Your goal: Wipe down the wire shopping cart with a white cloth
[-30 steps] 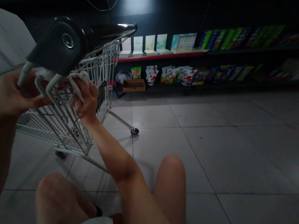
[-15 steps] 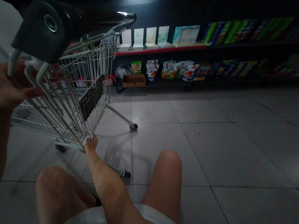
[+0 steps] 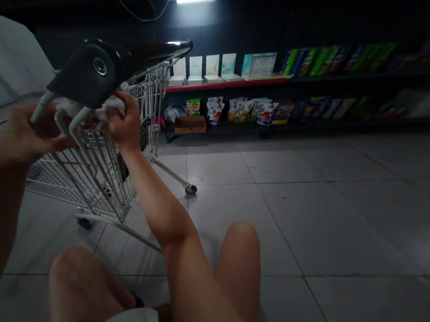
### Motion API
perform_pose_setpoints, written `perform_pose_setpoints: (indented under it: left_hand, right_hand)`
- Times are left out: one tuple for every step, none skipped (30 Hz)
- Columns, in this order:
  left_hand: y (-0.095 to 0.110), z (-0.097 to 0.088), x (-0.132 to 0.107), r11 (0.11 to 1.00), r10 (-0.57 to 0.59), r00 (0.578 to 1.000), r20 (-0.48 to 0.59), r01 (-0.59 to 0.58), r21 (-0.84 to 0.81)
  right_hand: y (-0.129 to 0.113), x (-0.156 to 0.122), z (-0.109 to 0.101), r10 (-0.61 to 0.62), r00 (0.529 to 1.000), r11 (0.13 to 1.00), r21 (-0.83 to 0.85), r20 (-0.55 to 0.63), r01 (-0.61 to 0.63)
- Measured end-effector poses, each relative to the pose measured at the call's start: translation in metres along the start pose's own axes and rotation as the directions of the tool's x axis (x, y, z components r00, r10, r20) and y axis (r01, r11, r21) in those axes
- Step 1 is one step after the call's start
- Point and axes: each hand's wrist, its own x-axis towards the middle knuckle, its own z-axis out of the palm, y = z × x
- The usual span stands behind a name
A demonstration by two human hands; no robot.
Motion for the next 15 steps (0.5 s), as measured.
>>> perform_pose_setpoints:
  left_hand:
    - [0.001,0.0,0.0,1.0,-0.002,1.0,0.007,0.002,-0.001]
    - [0.002,0.001,0.001,1.0,-0.001,1.0,0.014,0.001,0.0]
    - [0.003,0.001,0.001,1.0,0.006,1.0,0.018,-0.006,0.0]
    - [0.004,0.002,0.001,1.0,0.008,1.0,0.02,-0.008,-0.003]
    - [0.005,0.003,0.002,1.0,0.007,1.0,0.019,-0.007,-0.006]
    - [0.006,0.003,0.002,1.0,0.005,1.0,0.016,-0.005,-0.011]
    - [0.007,0.004,0.002,1.0,0.005,1.0,0.016,-0.004,-0.019]
    - [0.008,0.004,0.002,1.0,0.003,1.0,0.019,-0.003,-0.029]
    - [0.008,0.005,0.002,0.999,0.005,1.0,0.026,-0.004,-0.039]
    - [0.008,0.005,0.002,0.999,0.008,0.999,0.036,-0.006,-0.047]
    - [0.007,0.005,0.002,0.999,0.011,0.999,0.044,-0.009,-0.05]
    - [0.007,0.005,0.002,0.999,0.011,0.999,0.051,-0.008,-0.052]
    - [0.006,0.005,0.002,0.999,0.01,0.999,0.053,-0.007,-0.051]
    - [0.005,0.005,0.002,0.999,0.008,0.999,0.051,-0.006,-0.045]
    - [0.004,0.005,0.003,0.999,0.007,0.999,0.05,-0.005,-0.038]
  right_hand:
    - [0.001,-0.01,-0.001,-0.04,0.999,0.998,-0.051,-0.003,0.04]
    - [0.005,-0.025,-0.003,-0.061,0.998,0.993,-0.102,0.009,0.061]
    - [0.01,-0.043,-0.007,-0.063,0.998,0.987,-0.146,0.027,0.066]
    - [0.016,-0.06,-0.012,-0.048,0.997,0.983,-0.177,0.054,0.057]
    - [0.022,-0.073,-0.019,-0.021,0.996,0.981,-0.192,0.082,0.037]
    - [0.026,-0.08,-0.026,0.0,0.995,0.98,-0.197,0.104,0.02]
    - [0.027,-0.08,-0.033,0.007,0.993,0.98,-0.2,0.115,0.016]
    - [0.025,-0.073,-0.038,-0.007,0.993,0.979,-0.203,0.117,0.03]
    - [0.022,-0.06,-0.041,-0.033,0.993,0.976,-0.212,0.114,0.057]
    - [0.018,-0.042,-0.042,-0.068,0.991,0.97,-0.227,0.113,0.092]
    - [0.014,-0.022,-0.041,-0.104,0.987,0.96,-0.247,0.122,0.132]
    - [0.012,-0.002,-0.039,-0.132,0.979,0.948,-0.269,0.156,0.171]
    - [0.013,0.015,-0.036,-0.147,0.966,0.935,-0.289,0.211,0.206]
    - [0.016,0.03,-0.033,-0.148,0.951,0.922,-0.31,0.27,0.231]
    - [0.022,0.042,-0.033,-0.139,0.94,0.911,-0.332,0.311,0.244]
